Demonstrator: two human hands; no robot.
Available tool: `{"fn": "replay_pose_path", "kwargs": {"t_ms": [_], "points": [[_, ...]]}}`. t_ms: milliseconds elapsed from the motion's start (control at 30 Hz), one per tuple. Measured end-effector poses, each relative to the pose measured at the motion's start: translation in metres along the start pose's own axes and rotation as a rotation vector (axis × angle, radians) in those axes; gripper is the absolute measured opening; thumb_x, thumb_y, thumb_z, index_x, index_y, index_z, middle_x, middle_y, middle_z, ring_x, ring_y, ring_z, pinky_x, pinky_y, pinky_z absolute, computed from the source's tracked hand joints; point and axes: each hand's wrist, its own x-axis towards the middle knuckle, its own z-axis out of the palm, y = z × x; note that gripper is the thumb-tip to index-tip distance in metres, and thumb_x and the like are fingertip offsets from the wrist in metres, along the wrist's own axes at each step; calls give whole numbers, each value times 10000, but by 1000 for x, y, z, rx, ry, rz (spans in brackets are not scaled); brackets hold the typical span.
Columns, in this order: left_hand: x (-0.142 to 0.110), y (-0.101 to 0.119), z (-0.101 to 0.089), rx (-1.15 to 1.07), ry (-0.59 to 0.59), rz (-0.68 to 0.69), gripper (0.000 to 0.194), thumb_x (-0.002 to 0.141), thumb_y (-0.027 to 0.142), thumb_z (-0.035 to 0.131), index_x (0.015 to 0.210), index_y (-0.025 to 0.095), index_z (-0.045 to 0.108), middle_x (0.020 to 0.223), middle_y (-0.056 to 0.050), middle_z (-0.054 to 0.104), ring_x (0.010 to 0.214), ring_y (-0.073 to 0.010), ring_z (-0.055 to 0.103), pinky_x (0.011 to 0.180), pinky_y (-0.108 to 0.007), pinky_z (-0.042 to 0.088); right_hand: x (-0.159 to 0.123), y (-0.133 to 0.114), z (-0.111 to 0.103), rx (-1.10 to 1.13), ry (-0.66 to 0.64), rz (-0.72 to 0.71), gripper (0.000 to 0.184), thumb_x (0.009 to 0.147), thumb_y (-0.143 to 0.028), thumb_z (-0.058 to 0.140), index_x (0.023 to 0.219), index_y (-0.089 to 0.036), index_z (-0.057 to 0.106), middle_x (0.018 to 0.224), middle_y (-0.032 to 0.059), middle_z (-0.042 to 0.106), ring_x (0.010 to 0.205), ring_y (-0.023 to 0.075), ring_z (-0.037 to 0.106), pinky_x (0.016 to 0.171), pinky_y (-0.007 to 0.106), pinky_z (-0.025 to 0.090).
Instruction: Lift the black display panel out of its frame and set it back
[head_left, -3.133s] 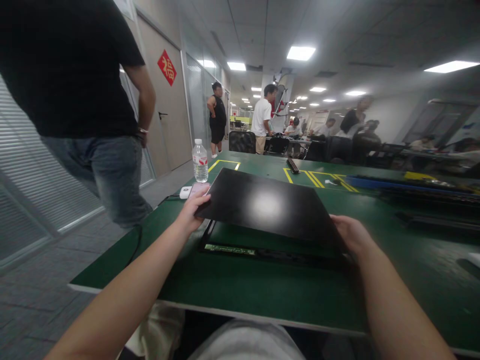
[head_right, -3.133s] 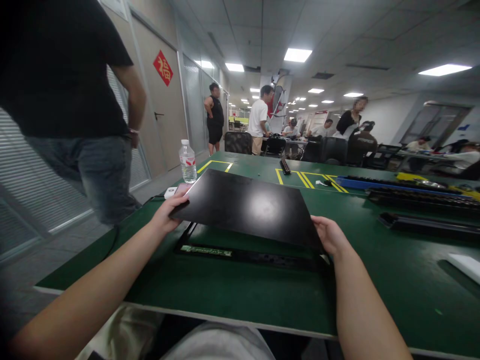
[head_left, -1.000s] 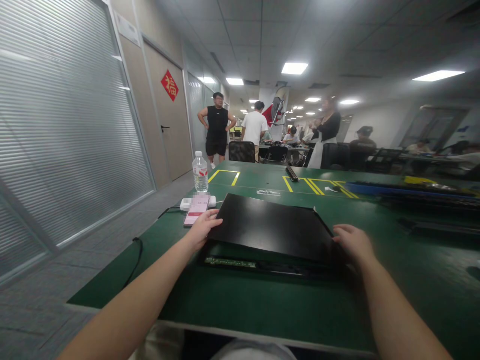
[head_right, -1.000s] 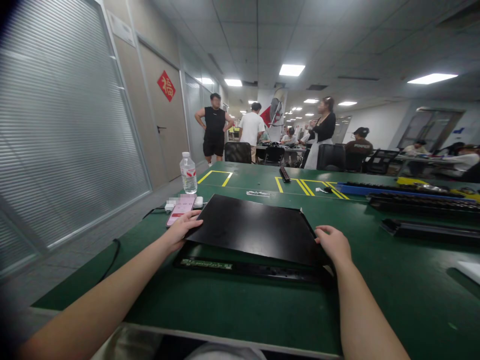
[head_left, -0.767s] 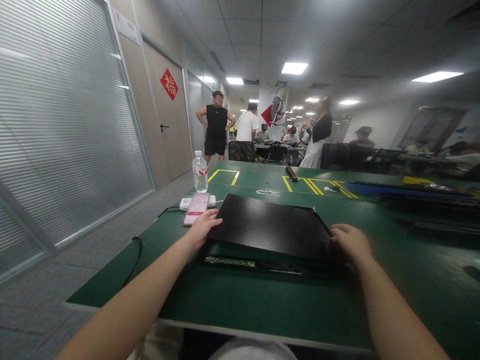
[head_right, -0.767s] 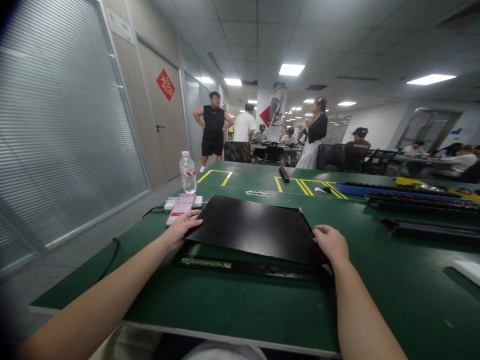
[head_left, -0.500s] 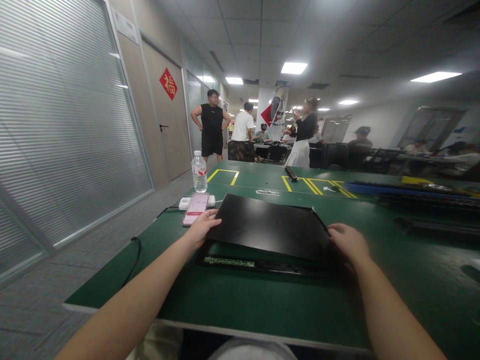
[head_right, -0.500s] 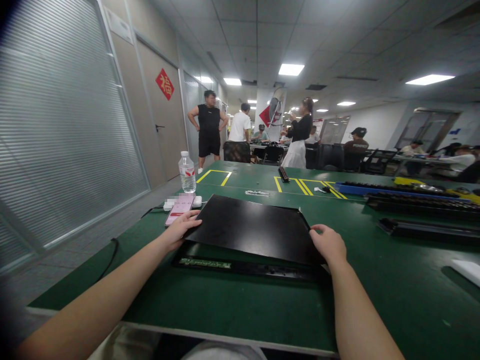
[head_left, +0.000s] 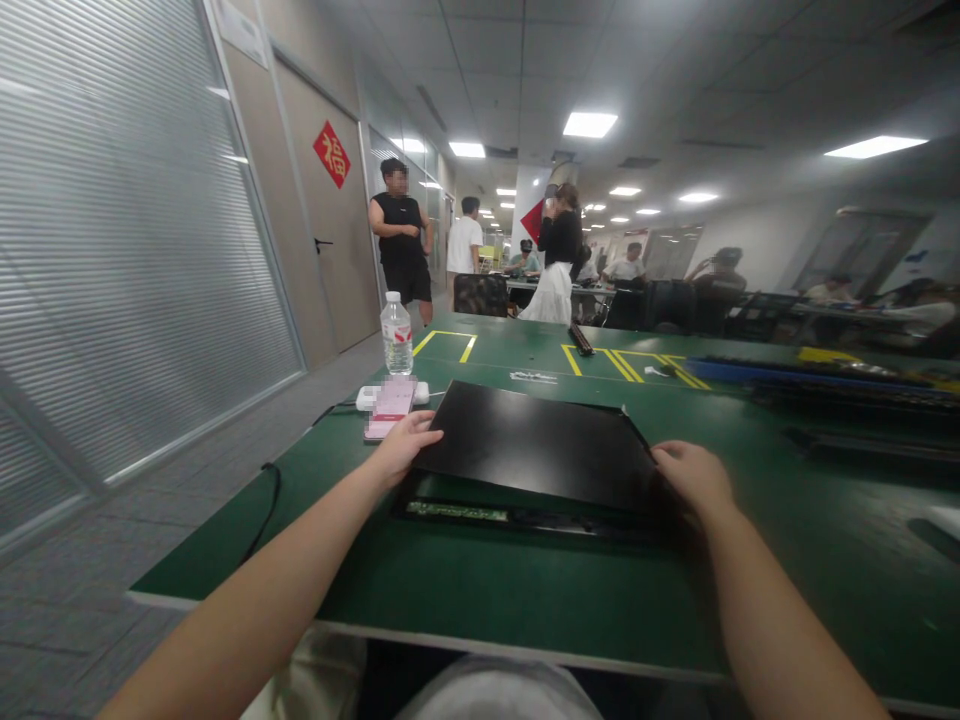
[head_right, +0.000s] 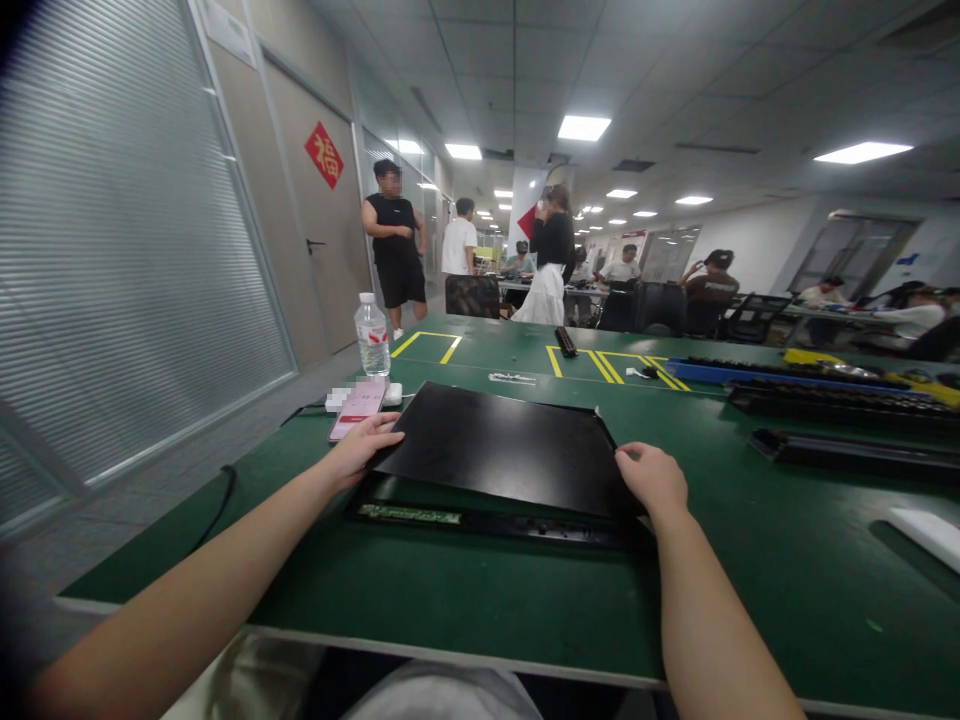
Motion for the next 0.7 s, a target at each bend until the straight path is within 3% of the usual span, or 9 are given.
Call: {"fn": "replay_pose_path", "kwargs": {"t_ms": [700], "points": [[-1,-1,3,94,11,-9,431,675,-32,719,1055,145,619,950,-80,795,811,-211,760,786,-325,599,-4,-3,-4,-58,-31,-23,409,810,-492,498,968,-277,809,957,98,759,853,270,687,659,326,468]]}}
